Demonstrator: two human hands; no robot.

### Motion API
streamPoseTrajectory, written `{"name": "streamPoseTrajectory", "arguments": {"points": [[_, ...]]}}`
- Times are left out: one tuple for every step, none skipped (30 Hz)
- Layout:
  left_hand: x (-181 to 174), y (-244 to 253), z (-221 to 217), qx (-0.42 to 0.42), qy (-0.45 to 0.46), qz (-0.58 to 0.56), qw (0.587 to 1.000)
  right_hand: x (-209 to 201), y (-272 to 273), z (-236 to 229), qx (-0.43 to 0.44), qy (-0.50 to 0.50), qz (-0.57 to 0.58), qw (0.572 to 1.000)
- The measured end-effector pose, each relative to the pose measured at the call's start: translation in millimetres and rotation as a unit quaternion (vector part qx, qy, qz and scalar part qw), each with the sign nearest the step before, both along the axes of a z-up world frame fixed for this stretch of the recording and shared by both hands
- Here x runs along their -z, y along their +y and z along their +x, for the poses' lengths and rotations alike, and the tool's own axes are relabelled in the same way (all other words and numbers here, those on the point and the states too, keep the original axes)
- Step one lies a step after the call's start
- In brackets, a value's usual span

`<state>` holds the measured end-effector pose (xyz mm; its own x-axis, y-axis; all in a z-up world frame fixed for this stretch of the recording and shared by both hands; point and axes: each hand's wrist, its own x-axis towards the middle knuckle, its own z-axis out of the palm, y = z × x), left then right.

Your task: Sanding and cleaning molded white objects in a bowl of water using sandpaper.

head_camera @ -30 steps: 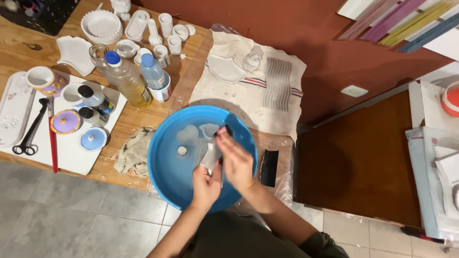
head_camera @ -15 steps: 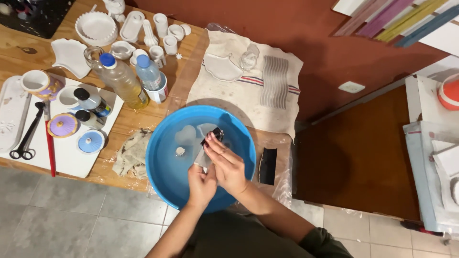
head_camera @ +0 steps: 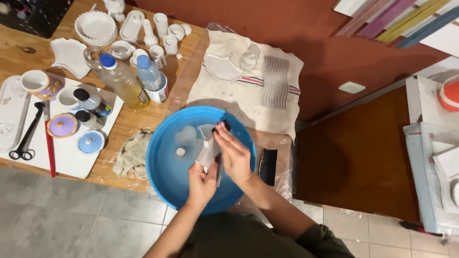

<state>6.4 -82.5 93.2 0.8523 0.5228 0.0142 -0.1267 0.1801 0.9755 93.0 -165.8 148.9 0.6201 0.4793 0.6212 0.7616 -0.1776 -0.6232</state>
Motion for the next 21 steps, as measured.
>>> {"name": "streamPoseTrajectory", "arguments": {"points": [[13, 2, 1, -0.002, -0.002, 0.001, 1.000, -1, 3, 0, -0.002, -0.002, 0.001, 1.000], [26, 4, 2, 0.000, 0.029, -0.002, 1.000, -2, 6, 0, -0.006, -0.006, 0.005, 1.000], [40, 4, 1, 0.008, 0.064, -0.008, 0.998, -2, 6, -4, -0.003, -0.007, 0.006, 1.000], [30, 3, 1, 0.013, 0.065, -0.008, 0.998, -2, 4, -3, 0.001, -0.006, 0.005, 1.000], [20, 3, 1, 0.008, 0.050, 0.003, 0.999, -2, 3, -1, 0.003, -0.007, -0.003, 1.000], [10, 3, 0, 0.005, 0.035, 0.015, 0.999, -3, 2, -1, 0.004, -0.008, -0.012, 1.000], [12, 6, 4, 0.001, 0.032, 0.016, 0.999, -5, 6, -1, 0.001, -0.012, -0.010, 1.000], [15, 8, 8, -0.002, 0.008, 0.002, 1.000, -7, 10, 0, -0.002, -0.012, -0.011, 1.000], [17, 8, 7, 0.004, -0.010, -0.014, 1.000, -8, 10, -5, 0.005, -0.007, -0.015, 1.000], [20, 9, 7, 0.010, -0.009, -0.014, 1.000, 4, 5, -1, 0.011, -0.005, -0.015, 1.000], [22, 10, 7, 0.013, 0.000, -0.057, 0.998, 15, 2, 4, 0.004, -0.006, 0.014, 1.000], [23, 12, 6, 0.016, 0.010, -0.099, 0.995, 26, -1, 9, -0.003, -0.007, 0.043, 0.999], [19, 20, 14, 0.011, 0.005, -0.096, 0.995, 21, -6, 19, -0.008, -0.012, 0.045, 0.999], [14, 28, 22, 0.015, 0.009, -0.161, 0.987, 17, -11, 30, 0.036, 0.082, 0.085, 0.992], [10, 31, 19, 0.023, 0.023, -0.231, 0.973, 14, -22, 30, 0.086, 0.184, 0.118, 0.972], [3, 30, 13, 0.022, 0.027, -0.234, 0.972, 20, -32, 32, 0.087, 0.188, 0.114, 0.971], [-5, 33, 14, 0.029, 0.027, -0.277, 0.960, 25, -38, 41, 0.091, 0.320, 0.187, 0.924], [-12, 35, 16, 0.037, 0.027, -0.319, 0.947, 30, -43, 50, 0.092, 0.443, 0.255, 0.855], [-14, 38, 17, 0.034, 0.026, -0.319, 0.947, 32, -43, 50, 0.090, 0.443, 0.254, 0.855], [-16, 41, 18, 0.042, 0.021, -0.333, 0.942, 33, -43, 50, 0.089, 0.430, 0.207, 0.874], [-17, 42, 16, 0.055, 0.020, -0.348, 0.936, 35, -46, 46, 0.094, 0.418, 0.159, 0.890]]}}
